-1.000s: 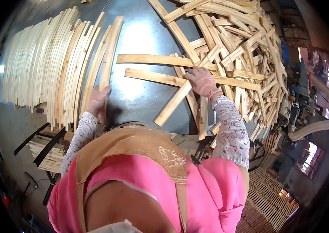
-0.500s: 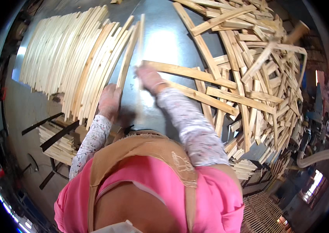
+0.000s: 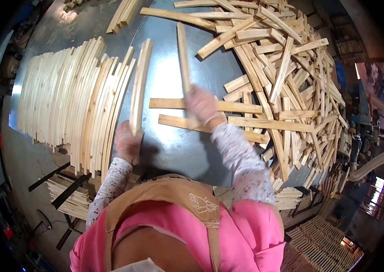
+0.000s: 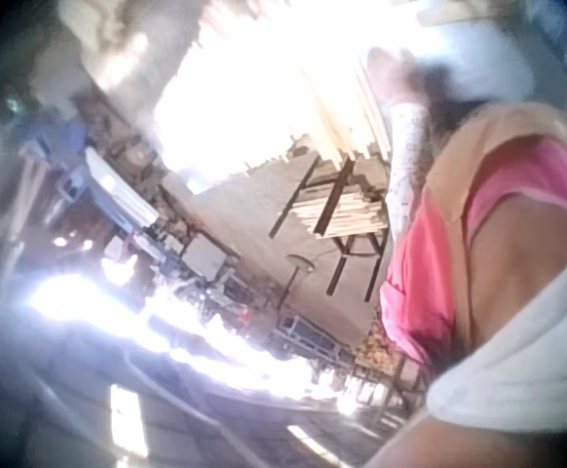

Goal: The person repeatedly picks up thin wooden sticks from a large pile on a metal table and arranges them into neat, aligned stacks. The person handles the sticks by hand, sorting them and building up organized piles throughout the clip.

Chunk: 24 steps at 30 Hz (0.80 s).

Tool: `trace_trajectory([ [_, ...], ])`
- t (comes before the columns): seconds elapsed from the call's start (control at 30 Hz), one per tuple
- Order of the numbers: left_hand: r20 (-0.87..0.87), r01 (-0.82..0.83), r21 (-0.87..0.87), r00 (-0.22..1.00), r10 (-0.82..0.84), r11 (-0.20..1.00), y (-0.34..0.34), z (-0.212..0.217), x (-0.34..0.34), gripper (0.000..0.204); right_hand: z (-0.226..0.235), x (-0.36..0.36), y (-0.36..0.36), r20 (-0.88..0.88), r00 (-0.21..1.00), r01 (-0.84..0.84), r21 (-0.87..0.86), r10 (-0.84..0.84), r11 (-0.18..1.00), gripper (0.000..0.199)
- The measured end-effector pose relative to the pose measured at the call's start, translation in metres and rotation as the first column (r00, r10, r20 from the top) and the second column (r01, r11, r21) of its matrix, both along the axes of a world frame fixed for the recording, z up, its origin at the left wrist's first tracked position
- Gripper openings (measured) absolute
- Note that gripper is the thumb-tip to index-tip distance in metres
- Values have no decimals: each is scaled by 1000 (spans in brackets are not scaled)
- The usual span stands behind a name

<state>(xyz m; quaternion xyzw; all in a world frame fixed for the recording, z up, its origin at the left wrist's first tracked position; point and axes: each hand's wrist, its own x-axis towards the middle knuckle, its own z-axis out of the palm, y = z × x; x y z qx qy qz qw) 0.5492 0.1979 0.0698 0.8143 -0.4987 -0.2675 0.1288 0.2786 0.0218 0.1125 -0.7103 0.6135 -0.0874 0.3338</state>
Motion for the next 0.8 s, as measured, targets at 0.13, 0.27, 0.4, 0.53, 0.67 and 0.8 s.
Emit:
trace_trajectory([
  [0.13, 1, 127, -357, 991, -135, 925, -10, -1, -10, 36, -35, 109, 83, 110, 947, -318, 198, 301, 927, 27],
  [0.27, -53, 5, -42, 999, -7, 999, -6, 15, -2, 37, -92, 70, 3, -19, 733, -629, -398, 680, 667, 29],
  [0.4, -261, -82, -147, 964, 41, 986, -45, -5, 10, 39, -32, 48, -163, 51, 997, -40, -198, 51, 979, 50],
  [0.53, -125, 137, -471, 967, -220, 871, -195, 7, 56, 52, -44, 13, -290, -374, 926, -212, -617, -45, 758, 63],
  [0.67, -60, 32, -273, 997, -50, 961, -421, 24, 99, 68, -56, 17, -334, -590, 801, -248, -480, -100, 841, 69],
  [0.8, 305, 27, -147, 952, 19, 989, -544, 3, 138, 86, -56, 20, -351, -557, 830, -233, -404, -35, 884, 60],
])
